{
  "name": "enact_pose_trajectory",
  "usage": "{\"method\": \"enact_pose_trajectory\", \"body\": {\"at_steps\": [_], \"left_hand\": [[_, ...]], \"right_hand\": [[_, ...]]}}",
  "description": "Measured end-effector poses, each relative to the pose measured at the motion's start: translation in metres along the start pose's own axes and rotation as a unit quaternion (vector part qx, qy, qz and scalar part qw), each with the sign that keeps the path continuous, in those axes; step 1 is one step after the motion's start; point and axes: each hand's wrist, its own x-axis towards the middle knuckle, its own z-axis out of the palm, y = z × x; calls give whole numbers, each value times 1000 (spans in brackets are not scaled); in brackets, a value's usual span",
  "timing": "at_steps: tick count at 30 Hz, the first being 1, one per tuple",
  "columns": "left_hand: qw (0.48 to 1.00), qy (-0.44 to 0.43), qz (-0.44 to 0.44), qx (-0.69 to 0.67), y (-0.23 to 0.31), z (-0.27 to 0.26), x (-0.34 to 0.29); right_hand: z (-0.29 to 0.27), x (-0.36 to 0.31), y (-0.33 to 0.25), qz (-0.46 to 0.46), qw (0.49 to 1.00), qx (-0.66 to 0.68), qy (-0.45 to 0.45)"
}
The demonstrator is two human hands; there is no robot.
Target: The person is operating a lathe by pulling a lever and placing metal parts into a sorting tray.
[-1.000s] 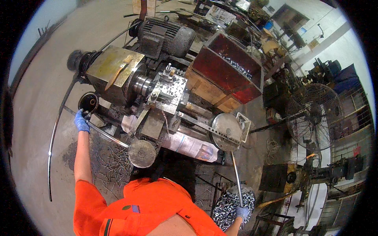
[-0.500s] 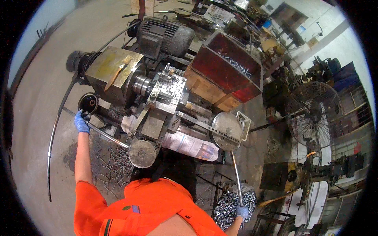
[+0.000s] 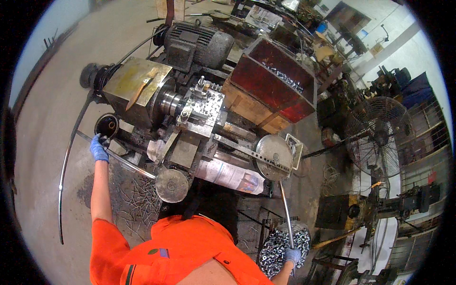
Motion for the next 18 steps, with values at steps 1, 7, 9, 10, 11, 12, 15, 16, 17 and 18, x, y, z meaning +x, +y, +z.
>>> {"method": "enact_pose_trajectory", "body": {"at_steps": [1, 7, 9, 10, 11, 12, 15, 16, 17, 18], "left_hand": [[1000, -1, -1, 1, -1, 2, -2], [1000, -23, 12, 17, -1, -6, 14], [999, -16, 8, 27, -1, 0, 13], [999, -9, 5, 31, 0, 2, 9], [999, 5, 12, 41, -1, 3, 7], [999, -1, 10, 32, 0, 1, 10], [999, 8, -14, 30, -2, -11, 19], [1000, -9, -9, 28, -3, -17, 26], [999, -25, -4, 26, -7, -23, 32], [999, -45, -2, 26, -9, -26, 39]], "right_hand": [[4, 7, 3, -26, 999, 20, -3], [-2, 5, -74, -168, 983, 56, 51], [0, 14, -103, -179, 982, 22, 57], [-3, 18, -110, -180, 983, -6, 43], [-7, 24, -115, -183, 982, -33, 30], [-8, 33, -119, -187, 980, -63, 14], [3, 90, -113, -223, 970, -64, 65], [-5, 101, -128, -226, 966, -84, 92], [-3, 126, -139, -210, 965, -122, 96], [-1, 149, -148, -191, 963, -160, 99]]}}
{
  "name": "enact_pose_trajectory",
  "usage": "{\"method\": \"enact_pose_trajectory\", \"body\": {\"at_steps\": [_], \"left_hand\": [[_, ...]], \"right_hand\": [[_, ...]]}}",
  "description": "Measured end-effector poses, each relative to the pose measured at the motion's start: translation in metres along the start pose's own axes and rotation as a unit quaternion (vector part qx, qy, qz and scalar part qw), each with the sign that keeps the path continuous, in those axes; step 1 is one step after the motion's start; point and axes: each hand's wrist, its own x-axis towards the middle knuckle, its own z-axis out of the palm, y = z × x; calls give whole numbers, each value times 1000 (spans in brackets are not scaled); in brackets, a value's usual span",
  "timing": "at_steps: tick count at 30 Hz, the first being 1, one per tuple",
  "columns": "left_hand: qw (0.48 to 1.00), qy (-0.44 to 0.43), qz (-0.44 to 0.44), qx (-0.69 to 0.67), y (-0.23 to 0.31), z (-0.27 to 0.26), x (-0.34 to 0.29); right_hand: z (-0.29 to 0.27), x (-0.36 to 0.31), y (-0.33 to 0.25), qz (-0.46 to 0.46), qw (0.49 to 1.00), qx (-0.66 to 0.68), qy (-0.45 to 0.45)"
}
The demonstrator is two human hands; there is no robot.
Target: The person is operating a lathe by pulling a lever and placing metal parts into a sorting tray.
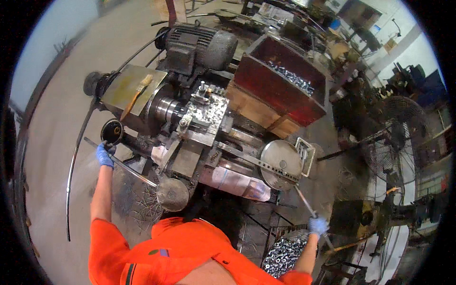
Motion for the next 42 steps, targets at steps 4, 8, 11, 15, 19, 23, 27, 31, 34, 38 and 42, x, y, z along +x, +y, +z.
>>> {"method": "enact_pose_trajectory", "body": {"at_steps": [4, 8, 11, 15, 19, 23, 27, 31, 34, 38, 42], "left_hand": [[999, 40, -13, 19, -1, 21, -38], [1000, -6, -15, -9, -7, 23, -39], [1000, -23, -16, -4, -3, 17, -39], [994, -32, -32, 96, 13, 31, -75], [999, -49, 5, -19, 4, -27, -45], [824, -156, 89, 538, -53, -82, 7], [355, -266, 295, 846, -64, -26, -54], [348, -267, 303, 846, -68, -22, -48], [482, -175, 287, 809, -106, -25, -87], [485, -200, 249, 814, -123, -37, -75], [375, -289, 239, 848, -79, -27, -55]], "right_hand": [[-49, 79, -48, 13, 1000, -1, 6], [-66, 123, -104, 25, 999, 31, 9], [-75, 109, -133, -11, 996, 81, 26], [-61, 70, -117, -90, 977, 158, 116], [-21, 14, -92, -105, 944, 284, 130], [23, -43, -77, -94, 920, 379, 27], [39, -66, -70, -96, 903, 417, -25], [49, -71, -75, -132, 889, 437, -46], [17, -87, -83, -144, 869, 471, -58], [-15, -82, -90, -192, 865, 464, -1], [-102, -66, -114, -247, 855, 454, 44]]}}
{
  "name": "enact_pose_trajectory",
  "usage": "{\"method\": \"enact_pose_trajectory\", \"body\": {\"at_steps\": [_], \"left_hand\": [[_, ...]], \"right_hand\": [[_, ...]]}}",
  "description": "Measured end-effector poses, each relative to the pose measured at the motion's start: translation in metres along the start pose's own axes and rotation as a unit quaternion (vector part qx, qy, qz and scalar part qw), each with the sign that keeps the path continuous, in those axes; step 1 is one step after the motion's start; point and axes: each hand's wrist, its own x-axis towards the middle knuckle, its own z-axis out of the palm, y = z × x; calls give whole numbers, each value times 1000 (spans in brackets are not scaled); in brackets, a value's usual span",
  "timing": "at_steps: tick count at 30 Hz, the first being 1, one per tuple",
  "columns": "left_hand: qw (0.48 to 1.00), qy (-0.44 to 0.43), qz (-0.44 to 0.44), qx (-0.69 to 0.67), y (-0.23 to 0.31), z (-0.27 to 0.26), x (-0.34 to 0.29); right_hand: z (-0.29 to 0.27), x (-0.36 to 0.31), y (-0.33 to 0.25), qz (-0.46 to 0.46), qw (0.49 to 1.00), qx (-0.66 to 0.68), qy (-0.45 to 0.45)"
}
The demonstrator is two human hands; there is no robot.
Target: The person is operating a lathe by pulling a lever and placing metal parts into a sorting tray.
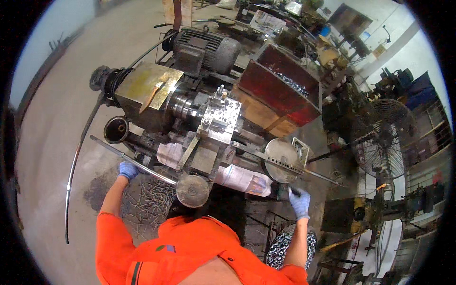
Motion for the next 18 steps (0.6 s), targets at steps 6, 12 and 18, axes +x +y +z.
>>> {"method": "enact_pose_trajectory", "body": {"at_steps": [6, 12, 18], "left_hand": [[993, -23, -33, -109, -2, -53, -33], [948, 218, -64, -222, -86, -150, -100], [884, 332, -255, -210, -146, -220, -170]], "right_hand": [[-11, 65, -193, -257, 961, 102, -24], [55, 85, -358, -500, 863, 9, -73], [114, 91, -422, -430, 854, -193, -221]]}}
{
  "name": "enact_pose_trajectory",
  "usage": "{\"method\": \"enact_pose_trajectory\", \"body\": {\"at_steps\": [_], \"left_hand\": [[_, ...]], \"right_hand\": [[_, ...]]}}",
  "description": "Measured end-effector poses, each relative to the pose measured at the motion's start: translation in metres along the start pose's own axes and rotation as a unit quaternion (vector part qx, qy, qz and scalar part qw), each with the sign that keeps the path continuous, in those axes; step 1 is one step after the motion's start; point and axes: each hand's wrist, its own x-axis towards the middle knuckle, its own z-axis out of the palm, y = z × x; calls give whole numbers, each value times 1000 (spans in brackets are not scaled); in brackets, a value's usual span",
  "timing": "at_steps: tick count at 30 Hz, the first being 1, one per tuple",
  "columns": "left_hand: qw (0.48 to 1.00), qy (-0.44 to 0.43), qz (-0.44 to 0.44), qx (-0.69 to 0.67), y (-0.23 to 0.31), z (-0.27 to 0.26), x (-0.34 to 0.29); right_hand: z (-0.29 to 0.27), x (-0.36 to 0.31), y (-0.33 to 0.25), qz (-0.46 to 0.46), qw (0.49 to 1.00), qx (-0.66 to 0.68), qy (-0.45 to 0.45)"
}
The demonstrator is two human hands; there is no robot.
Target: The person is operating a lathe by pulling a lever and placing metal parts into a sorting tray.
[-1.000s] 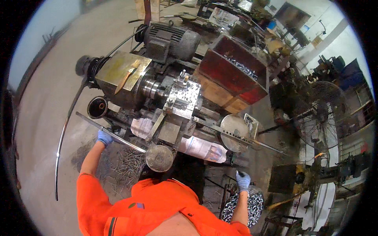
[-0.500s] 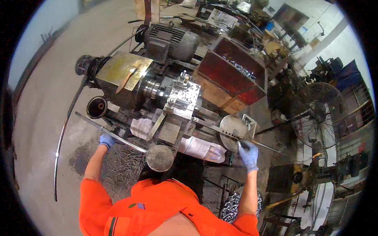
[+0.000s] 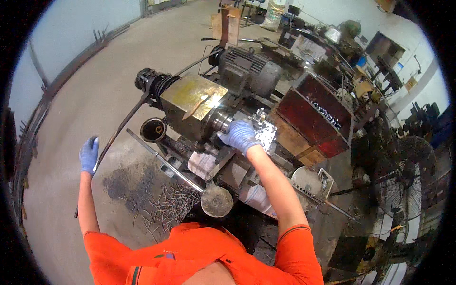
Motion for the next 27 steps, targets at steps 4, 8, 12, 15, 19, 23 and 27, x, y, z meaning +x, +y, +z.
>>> {"method": "enact_pose_trajectory", "body": {"at_steps": [4, 8, 12, 15, 19, 23, 27], "left_hand": [[983, -18, -89, 159, 17, 37, -56], [985, -77, -116, 101, 91, 33, -99], [987, -60, -99, 114, 85, 38, -95], [988, -108, -72, 86, 68, 44, -86], [988, -138, 58, 34, 35, 67, -45], [928, -246, -18, -278, 32, 86, -13], [924, -240, -5, -297, 35, 77, -20]], "right_hand": [[6, 3, -4, -32, 998, -22, 41], [13, 2, 8, -61, 993, -8, 99], [21, 8, 15, -30, 995, 74, 59], [19, 6, 12, -33, 998, 3, 59], [11, 3, 5, 6, 997, 71, 32], [0, -9, 6, -5, 999, 27, 39], [-43, -37, 21, 31, 998, 16, 51]]}}
